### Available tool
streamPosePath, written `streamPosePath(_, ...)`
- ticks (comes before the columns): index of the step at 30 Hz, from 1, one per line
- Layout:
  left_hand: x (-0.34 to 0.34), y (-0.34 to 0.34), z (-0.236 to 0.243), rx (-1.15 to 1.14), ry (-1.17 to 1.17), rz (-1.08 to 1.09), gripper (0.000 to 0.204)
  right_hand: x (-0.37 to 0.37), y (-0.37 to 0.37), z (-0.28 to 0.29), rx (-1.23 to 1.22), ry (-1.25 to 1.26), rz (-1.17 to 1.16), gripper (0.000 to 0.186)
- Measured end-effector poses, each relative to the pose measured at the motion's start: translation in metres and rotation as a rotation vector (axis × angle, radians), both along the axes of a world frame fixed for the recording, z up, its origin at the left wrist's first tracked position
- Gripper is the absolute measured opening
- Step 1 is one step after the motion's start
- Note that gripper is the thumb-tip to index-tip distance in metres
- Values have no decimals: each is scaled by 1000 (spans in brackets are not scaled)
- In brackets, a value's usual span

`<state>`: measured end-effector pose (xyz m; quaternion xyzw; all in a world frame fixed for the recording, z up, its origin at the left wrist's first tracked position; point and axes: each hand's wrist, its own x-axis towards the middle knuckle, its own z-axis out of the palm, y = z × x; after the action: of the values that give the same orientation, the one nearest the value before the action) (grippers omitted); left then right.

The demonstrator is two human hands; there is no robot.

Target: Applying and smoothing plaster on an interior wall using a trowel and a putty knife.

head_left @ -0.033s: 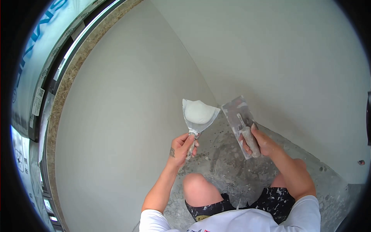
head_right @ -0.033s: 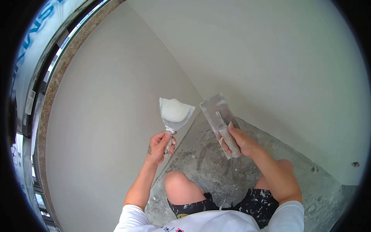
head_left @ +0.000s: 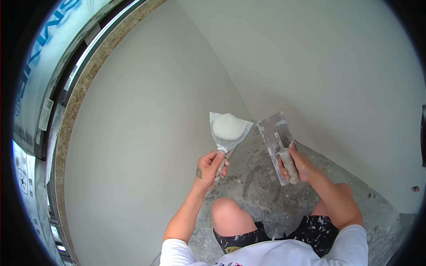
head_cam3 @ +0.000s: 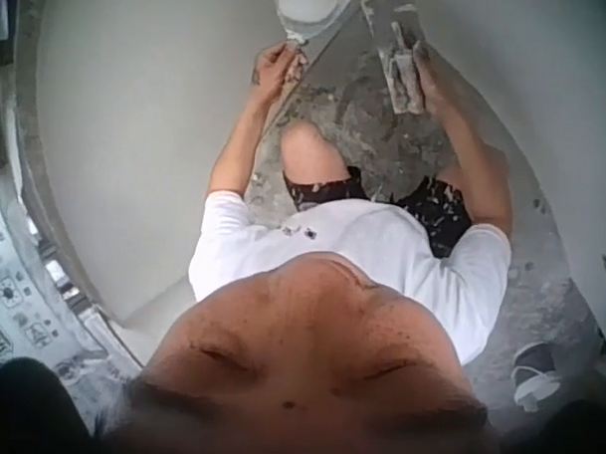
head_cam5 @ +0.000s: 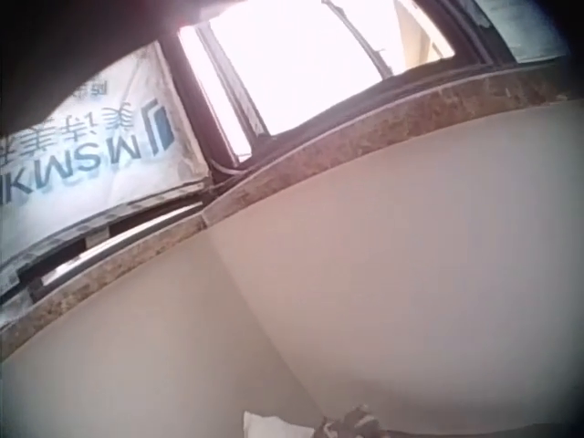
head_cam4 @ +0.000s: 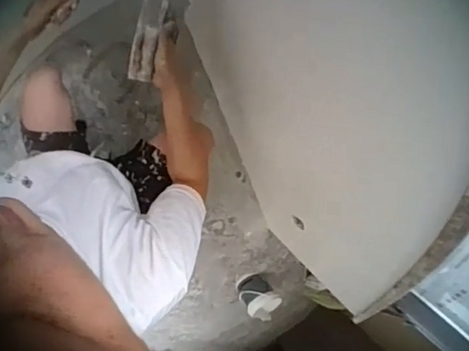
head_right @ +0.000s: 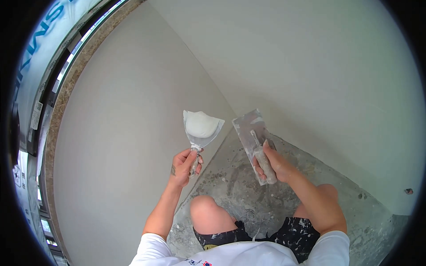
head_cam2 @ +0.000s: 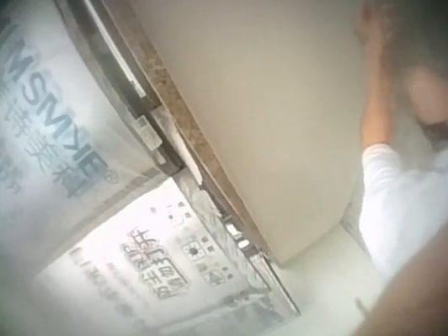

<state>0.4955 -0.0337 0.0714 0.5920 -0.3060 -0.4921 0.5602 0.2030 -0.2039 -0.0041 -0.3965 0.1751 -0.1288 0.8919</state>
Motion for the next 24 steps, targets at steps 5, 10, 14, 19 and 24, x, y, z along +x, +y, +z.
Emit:
streamPosePath(5, -5, -6, -1, -117, -273, 87, 23, 11, 18, 13, -1138, 361, -144, 44)
streamPosePath(10, -21, 7, -2, -307, -830, 29, 17, 30, 25, 14, -1652, 182, -283, 43)
streamPosePath(14, -17, 15, -7, -627, -1143, -78, 26, 39, 28, 14, -1697, 220, -59, 44)
streamPosePath(19, 37, 35, -1, -435, -1448, -91, 26, 71, 27, 46, -1743, 121, -409, 49)
streamPosePath(24, 93, 53, 26, -448, -1530, 75, 29, 178, -18, 103, -1180, -72, -787, 39)
